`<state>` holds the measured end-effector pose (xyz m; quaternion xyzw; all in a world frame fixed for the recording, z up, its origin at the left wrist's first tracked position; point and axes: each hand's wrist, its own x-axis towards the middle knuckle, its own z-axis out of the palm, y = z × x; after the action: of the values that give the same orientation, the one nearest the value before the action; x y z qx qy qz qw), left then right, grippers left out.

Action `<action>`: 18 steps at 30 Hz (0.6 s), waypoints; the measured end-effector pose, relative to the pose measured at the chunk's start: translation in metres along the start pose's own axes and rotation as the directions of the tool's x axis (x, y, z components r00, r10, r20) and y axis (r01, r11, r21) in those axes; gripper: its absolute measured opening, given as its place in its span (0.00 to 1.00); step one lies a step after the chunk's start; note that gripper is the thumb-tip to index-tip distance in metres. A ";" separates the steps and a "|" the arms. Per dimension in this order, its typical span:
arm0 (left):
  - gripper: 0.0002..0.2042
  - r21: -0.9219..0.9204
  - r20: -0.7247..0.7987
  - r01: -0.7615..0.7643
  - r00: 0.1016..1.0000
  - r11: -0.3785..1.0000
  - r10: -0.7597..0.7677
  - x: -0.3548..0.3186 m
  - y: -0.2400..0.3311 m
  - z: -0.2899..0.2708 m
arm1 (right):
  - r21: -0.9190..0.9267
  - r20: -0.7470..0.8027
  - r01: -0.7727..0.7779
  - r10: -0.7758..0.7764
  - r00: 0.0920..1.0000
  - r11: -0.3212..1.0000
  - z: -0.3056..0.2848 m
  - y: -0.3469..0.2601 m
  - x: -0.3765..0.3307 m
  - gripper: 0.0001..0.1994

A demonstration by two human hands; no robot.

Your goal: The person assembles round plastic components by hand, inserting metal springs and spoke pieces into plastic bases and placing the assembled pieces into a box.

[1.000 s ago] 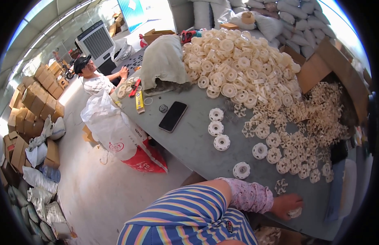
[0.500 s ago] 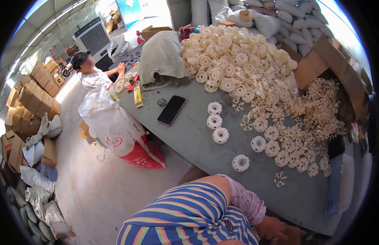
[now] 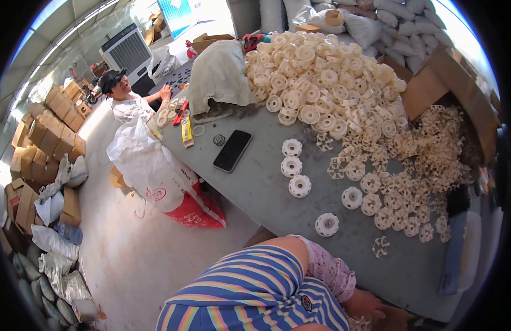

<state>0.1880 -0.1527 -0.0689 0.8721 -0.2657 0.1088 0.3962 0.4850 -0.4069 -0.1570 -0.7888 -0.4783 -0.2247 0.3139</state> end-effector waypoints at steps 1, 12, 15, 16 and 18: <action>0.39 -0.010 -0.042 -0.014 0.999 1.000 0.014 -0.001 0.000 -0.002 | -0.006 0.007 0.010 -0.010 1.000 1.000 0.003 0.001 0.000 0.32; 0.29 -0.373 -0.500 0.166 0.792 0.913 -0.349 0.018 -0.032 -0.005 | -0.169 0.031 0.058 -0.053 0.998 0.984 -0.010 0.005 -0.008 0.30; 0.22 -0.523 -0.492 0.238 0.700 0.818 -0.518 0.009 -0.053 -0.024 | 0.159 0.310 -0.397 0.336 0.890 0.904 0.033 -0.060 0.113 0.32; 0.19 -0.396 -0.578 0.272 0.669 0.877 -0.468 0.005 -0.067 -0.029 | 0.148 0.345 -0.408 0.339 0.875 0.901 0.048 -0.096 0.153 0.32; 0.16 -0.331 -0.653 0.285 0.619 0.899 -0.437 -0.001 -0.089 -0.045 | 0.198 0.334 -0.385 0.308 0.891 0.901 0.084 -0.111 0.196 0.33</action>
<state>0.2369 -0.0701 -0.0953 0.7527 0.0811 0.3289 0.5646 0.4763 -0.1889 -0.0562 -0.8386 -0.3951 0.0199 0.3745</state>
